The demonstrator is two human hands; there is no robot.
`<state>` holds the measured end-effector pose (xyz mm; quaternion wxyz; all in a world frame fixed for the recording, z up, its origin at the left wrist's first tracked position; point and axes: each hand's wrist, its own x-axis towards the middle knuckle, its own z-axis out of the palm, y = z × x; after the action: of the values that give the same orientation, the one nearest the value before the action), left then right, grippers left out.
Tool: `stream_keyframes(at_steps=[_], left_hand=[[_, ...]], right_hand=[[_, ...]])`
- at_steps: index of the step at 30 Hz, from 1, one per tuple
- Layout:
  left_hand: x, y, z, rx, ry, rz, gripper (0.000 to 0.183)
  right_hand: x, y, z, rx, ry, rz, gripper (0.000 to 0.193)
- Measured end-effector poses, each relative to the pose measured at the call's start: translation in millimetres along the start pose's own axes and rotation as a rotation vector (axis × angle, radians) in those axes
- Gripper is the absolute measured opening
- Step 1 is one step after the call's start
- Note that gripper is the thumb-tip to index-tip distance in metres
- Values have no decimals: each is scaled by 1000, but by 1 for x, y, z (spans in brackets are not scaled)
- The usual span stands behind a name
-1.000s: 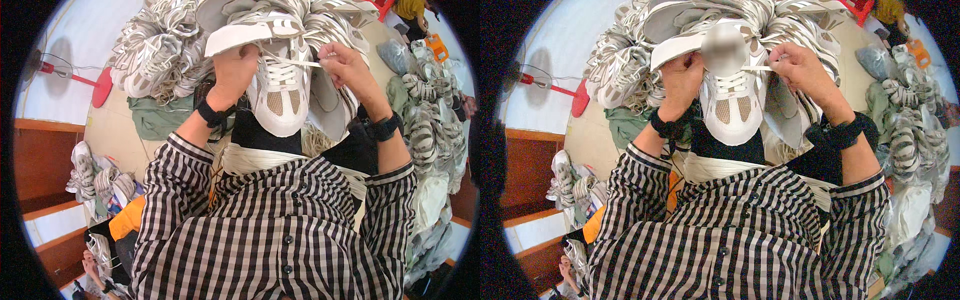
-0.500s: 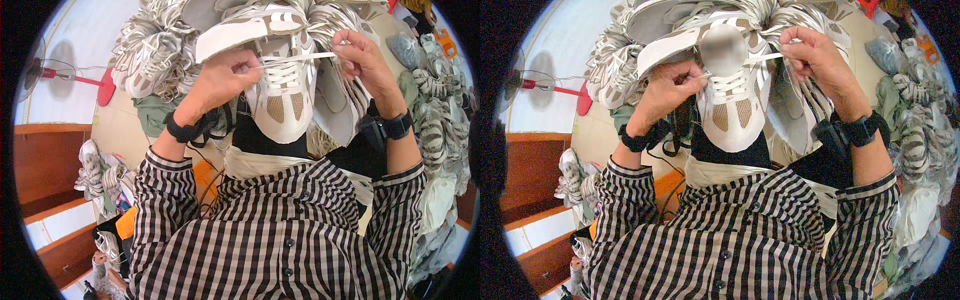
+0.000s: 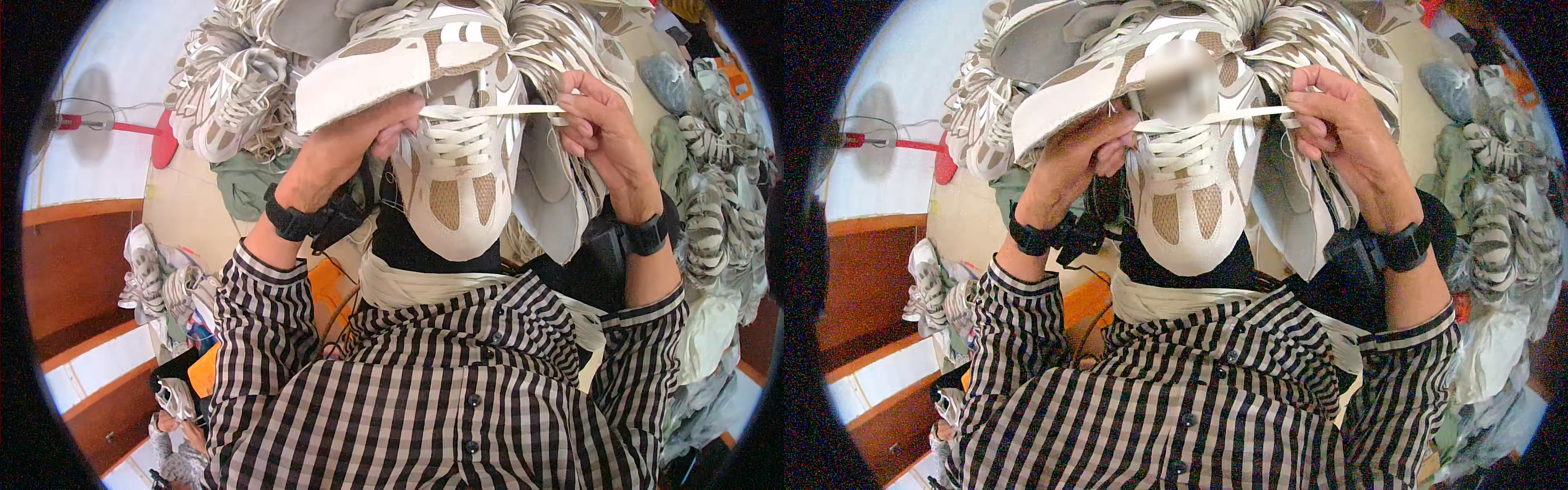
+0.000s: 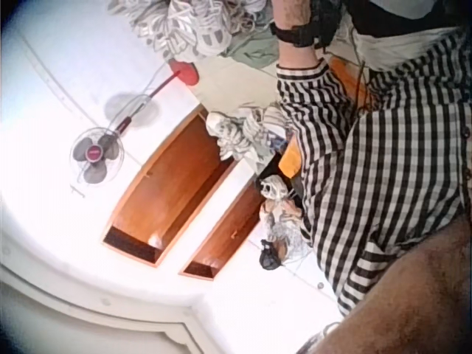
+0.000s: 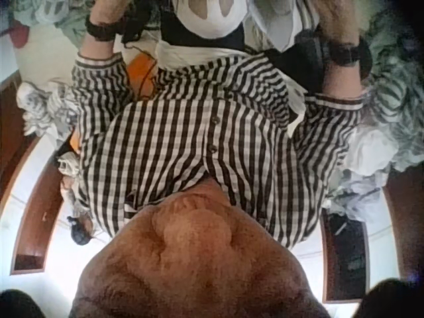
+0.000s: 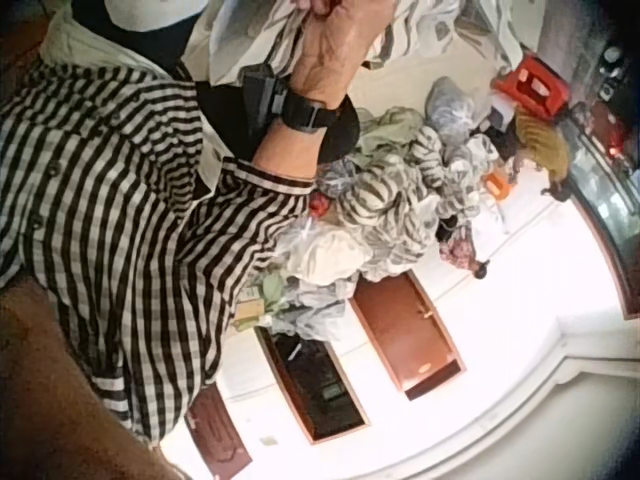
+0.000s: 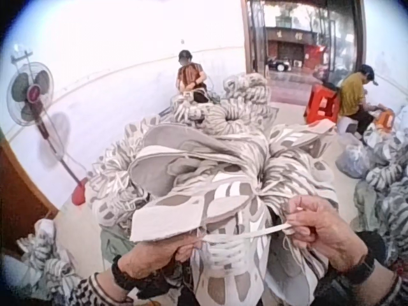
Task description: Lacing a white sneaker by hand.
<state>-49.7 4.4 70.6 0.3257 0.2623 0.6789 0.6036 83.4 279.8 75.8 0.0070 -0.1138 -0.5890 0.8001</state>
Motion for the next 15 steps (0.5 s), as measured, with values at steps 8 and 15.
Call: stream_keyframes(at_steps=[8,15], left_hand=[[-27,-1,8,841,125,642,12],[15,-19,23,1489,780,1153,9]], right_hand=[[-16,0,8,-188,70,-59,12],[-20,12,19,-79,118,-53,12]])
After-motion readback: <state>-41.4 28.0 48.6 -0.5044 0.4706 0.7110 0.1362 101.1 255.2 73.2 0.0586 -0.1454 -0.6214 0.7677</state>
